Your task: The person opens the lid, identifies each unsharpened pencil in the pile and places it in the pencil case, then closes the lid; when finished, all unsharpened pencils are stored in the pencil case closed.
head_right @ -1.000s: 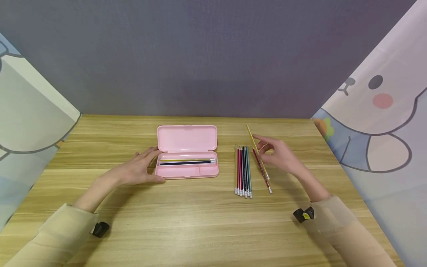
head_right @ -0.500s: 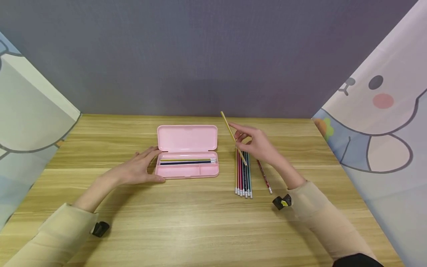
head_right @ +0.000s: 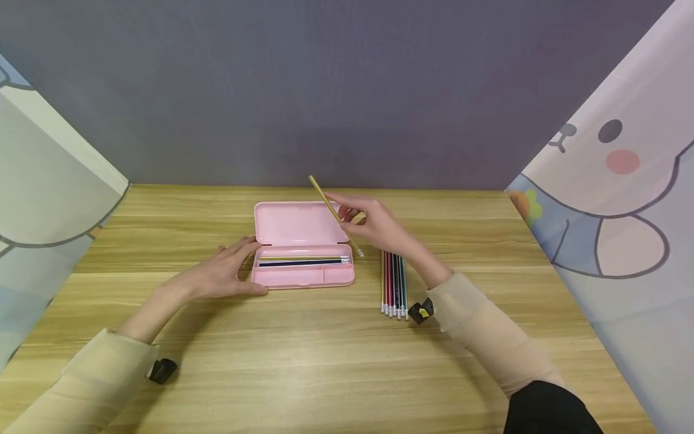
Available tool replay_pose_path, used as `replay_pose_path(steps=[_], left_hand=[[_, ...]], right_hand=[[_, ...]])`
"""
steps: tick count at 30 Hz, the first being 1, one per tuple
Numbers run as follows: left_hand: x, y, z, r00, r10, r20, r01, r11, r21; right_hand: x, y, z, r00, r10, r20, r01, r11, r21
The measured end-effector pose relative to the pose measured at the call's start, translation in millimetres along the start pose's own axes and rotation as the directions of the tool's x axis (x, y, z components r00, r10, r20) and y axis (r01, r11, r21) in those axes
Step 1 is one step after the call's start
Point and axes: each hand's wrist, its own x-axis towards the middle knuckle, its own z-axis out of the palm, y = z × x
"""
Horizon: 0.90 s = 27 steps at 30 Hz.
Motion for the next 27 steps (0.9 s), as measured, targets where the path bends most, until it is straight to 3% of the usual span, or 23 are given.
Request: replay_pose_path(steps=[12,27], left_hand=[[-2.2,-1.8,-0.1,1.000,-0.008,-0.001,0.008,1.000,-0.011],[-1.1,-0.7,2.4,1.000,0.001,0.000,-0.001,1.000,-0.003]], right_hand=[[23,2,27,0.993,-0.092,0.073,0.092,0.996,0.009],[30,7,40,0.987,-0.100,0.124,0.100,0.995,0.008]])
